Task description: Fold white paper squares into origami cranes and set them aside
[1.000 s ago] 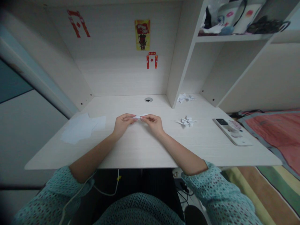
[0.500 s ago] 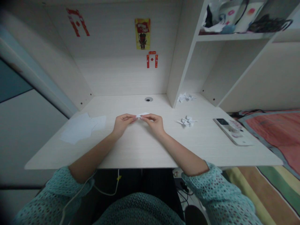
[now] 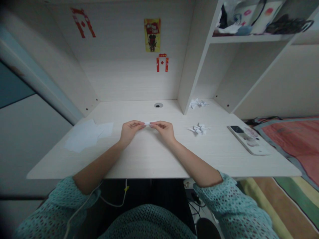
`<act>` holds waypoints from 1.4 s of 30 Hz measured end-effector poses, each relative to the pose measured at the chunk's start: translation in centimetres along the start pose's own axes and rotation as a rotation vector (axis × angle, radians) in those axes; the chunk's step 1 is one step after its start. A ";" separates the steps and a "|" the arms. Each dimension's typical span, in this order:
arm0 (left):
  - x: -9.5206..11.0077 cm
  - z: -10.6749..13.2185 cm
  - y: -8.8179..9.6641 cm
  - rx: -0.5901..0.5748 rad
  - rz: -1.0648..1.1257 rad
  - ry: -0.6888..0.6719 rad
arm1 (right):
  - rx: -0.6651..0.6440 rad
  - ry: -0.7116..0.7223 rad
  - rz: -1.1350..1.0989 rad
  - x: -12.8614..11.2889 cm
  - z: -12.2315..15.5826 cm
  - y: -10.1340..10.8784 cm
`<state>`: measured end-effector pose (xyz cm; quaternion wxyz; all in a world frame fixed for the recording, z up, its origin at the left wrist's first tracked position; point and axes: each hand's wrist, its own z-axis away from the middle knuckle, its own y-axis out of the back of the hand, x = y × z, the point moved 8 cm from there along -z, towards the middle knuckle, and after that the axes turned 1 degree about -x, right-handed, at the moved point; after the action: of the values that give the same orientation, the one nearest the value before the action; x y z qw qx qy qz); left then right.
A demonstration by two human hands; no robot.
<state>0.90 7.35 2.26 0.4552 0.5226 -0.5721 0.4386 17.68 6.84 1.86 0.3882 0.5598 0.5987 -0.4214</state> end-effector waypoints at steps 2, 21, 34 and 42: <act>-0.6 0.0 -0.2 -0.015 0.043 0.056 | 0.009 0.016 0.011 -0.1 0.0 0.1; -0.3 0.3 -0.6 -0.013 0.085 0.043 | 0.045 0.065 0.015 -0.8 0.3 0.3; -1.2 0.5 -0.8 -0.006 0.165 0.100 | 0.045 0.137 0.111 -1.5 0.5 0.3; -1.5 0.4 -1.0 -0.018 0.219 0.109 | 0.048 0.163 0.142 -1.7 0.4 0.4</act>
<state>1.92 7.14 0.71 0.4396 0.4284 -0.6042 0.5082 18.19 5.92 3.25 0.3536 0.6422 0.5769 -0.3601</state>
